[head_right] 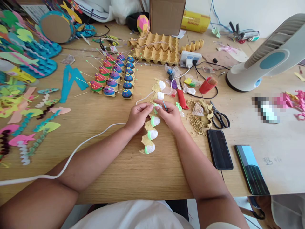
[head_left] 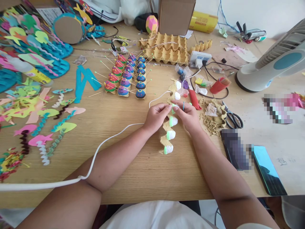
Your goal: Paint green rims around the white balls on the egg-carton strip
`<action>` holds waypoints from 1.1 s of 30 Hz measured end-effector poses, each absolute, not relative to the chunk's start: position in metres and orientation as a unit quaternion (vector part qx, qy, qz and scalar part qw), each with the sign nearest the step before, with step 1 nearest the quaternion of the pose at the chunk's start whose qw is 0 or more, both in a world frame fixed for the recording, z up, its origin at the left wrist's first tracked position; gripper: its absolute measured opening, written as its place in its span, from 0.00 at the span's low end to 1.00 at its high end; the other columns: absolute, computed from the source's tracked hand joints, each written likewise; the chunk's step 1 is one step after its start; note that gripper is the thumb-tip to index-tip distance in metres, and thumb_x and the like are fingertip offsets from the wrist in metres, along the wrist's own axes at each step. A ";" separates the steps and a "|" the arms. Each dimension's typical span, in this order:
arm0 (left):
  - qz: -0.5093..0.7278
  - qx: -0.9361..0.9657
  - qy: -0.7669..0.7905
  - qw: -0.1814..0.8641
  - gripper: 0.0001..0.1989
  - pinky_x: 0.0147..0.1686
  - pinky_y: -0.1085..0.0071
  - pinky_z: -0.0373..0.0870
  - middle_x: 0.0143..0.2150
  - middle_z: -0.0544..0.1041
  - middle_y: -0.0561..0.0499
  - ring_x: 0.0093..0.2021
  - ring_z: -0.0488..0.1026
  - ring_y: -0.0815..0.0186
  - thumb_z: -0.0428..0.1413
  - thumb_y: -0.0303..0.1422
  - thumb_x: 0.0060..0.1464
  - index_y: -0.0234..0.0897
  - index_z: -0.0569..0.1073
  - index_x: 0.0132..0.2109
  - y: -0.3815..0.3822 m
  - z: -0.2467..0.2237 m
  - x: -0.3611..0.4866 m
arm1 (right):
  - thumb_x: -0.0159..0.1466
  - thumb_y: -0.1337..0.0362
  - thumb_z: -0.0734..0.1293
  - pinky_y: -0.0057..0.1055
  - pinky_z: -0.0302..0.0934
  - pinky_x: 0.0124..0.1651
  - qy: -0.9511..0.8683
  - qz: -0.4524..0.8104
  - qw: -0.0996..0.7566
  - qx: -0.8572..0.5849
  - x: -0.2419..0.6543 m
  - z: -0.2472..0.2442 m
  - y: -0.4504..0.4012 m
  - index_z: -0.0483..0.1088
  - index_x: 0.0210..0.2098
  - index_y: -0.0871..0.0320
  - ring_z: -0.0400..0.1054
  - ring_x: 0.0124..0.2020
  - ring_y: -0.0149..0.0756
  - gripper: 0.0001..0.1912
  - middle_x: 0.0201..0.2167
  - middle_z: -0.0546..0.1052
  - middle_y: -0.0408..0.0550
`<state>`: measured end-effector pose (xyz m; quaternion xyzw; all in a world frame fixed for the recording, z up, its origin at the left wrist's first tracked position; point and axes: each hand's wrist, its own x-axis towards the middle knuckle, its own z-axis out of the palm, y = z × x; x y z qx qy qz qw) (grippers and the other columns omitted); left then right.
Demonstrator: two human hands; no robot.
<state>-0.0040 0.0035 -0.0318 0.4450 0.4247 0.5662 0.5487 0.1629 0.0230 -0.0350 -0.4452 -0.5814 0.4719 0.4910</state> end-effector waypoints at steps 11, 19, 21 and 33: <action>0.571 0.433 0.421 0.556 0.22 0.24 0.73 0.66 0.25 0.73 0.54 0.26 0.66 0.70 0.72 0.53 0.52 0.37 0.84 0.31 0.003 -0.031 -0.003 | 0.62 0.42 0.78 0.38 0.69 0.50 -0.548 0.470 0.528 -0.447 0.161 -0.030 0.022 0.86 0.46 0.49 0.73 0.38 0.36 0.21 0.37 0.84 0.43; 0.574 0.407 0.429 0.567 0.20 0.24 0.73 0.63 0.23 0.71 0.56 0.24 0.65 0.71 0.73 0.51 0.50 0.37 0.84 0.32 0.006 -0.032 -0.003 | 0.60 0.38 0.79 0.32 0.53 0.32 -0.554 0.446 0.556 -0.431 0.158 -0.029 0.020 0.81 0.46 0.46 0.53 0.26 0.30 0.24 0.23 0.60 0.35; 0.574 0.413 0.429 0.562 0.19 0.24 0.73 0.63 0.24 0.73 0.55 0.25 0.66 0.71 0.72 0.50 0.51 0.38 0.84 0.32 0.005 -0.033 -0.003 | 0.61 0.37 0.78 0.32 0.54 0.32 -0.564 0.431 0.560 -0.427 0.157 -0.030 0.020 0.80 0.44 0.47 0.53 0.26 0.31 0.24 0.24 0.59 0.36; 0.588 0.306 0.458 0.592 0.17 0.23 0.73 0.57 0.20 0.67 0.60 0.21 0.62 0.74 0.74 0.45 0.45 0.38 0.81 0.29 0.010 -0.032 0.000 | 0.70 0.32 0.65 0.31 0.61 0.32 -0.455 0.432 0.674 -0.390 0.159 -0.035 0.035 0.70 0.33 0.50 0.60 0.26 0.30 0.28 0.26 0.66 0.40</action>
